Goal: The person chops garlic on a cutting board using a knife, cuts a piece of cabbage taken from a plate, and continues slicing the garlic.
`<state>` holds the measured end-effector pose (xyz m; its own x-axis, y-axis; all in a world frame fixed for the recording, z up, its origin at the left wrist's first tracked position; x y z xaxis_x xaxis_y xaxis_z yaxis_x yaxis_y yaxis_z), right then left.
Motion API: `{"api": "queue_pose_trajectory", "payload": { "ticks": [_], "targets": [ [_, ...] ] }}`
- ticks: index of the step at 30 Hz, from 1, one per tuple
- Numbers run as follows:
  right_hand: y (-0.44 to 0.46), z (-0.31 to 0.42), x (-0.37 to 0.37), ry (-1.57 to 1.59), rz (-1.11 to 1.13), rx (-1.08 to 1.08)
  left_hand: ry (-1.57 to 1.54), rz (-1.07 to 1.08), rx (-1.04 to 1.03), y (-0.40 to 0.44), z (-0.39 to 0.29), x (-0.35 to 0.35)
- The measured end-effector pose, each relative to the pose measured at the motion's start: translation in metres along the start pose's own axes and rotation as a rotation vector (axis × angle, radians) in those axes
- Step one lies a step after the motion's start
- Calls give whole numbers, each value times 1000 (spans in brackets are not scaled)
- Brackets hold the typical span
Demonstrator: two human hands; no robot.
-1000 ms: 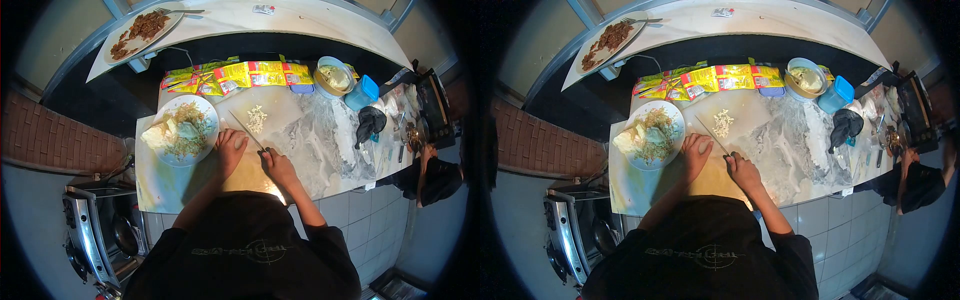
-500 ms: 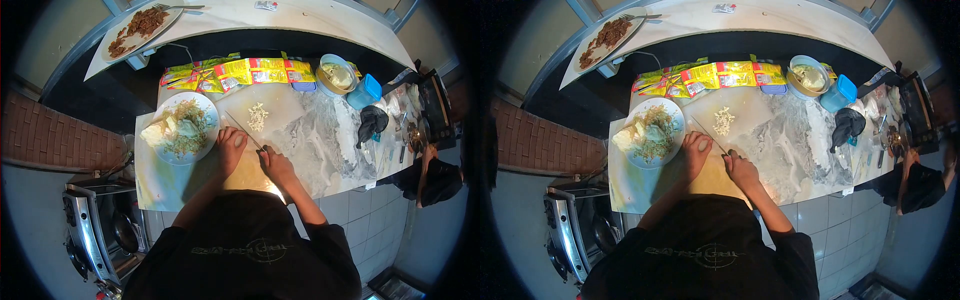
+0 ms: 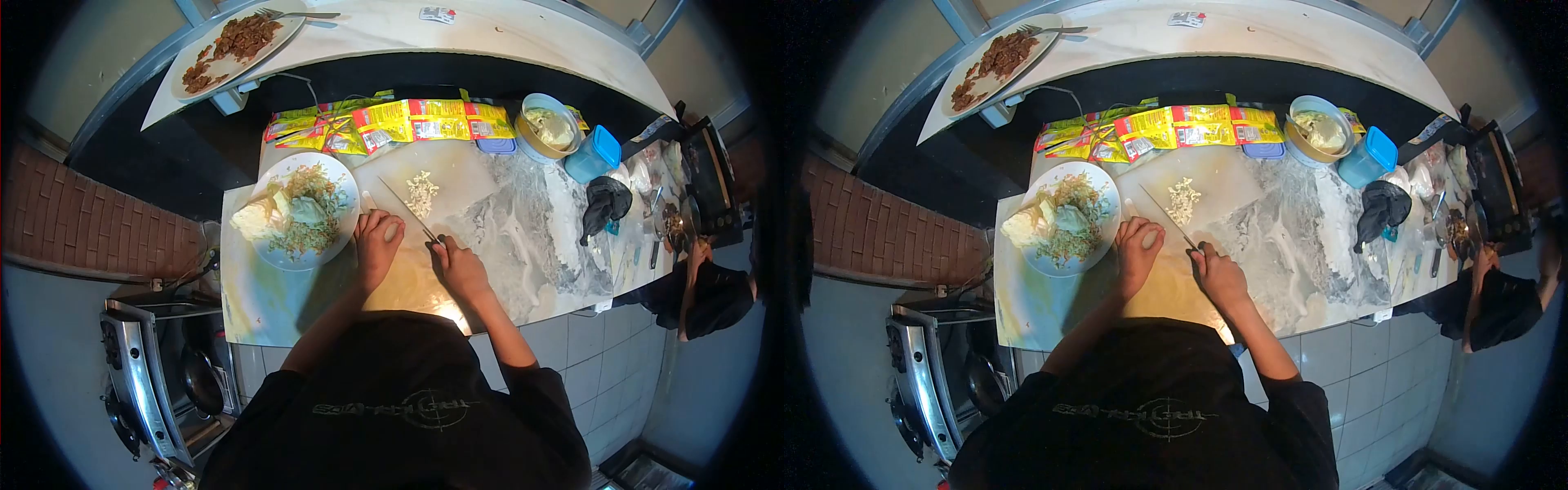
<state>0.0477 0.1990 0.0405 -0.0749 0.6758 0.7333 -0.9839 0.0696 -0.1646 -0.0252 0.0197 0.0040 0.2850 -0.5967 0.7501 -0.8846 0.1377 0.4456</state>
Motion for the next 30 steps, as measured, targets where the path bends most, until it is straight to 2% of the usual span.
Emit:
{"api": "queue_pose_trajectory", "payload": {
  "ticks": [3, 12, 19, 24, 30],
  "targets": [
    [-2, -2, 2, 191, 50, -3, 5, -30, -30, 1, -1, 1],
    [-5, 1, -3, 289, 123, -28, -13, 8, -8, 1, 0, 1],
    [-5, 4, -13, 146, 120, -27, -23, 1, -12, 1, 0, 0],
    [-9, 13, -23, -43, -1, 18, 11, -16, -6, 1, 2, -2],
    [-7, 6, -5, -13, 34, 42, 24, -19, -25, -1, 0, -1]
  ]
}}
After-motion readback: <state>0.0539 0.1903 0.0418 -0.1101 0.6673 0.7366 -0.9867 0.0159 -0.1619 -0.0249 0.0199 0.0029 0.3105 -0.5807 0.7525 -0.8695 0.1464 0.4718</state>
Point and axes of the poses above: each hand's wrist, its own y-axis towards the middle knuckle, its own x-axis out of the back of the hand, z = x × y, the point moved 2 cm from there along y, towards the middle knuckle, and after that the axes turned 12 degrees about y, right-handed, at the moved point
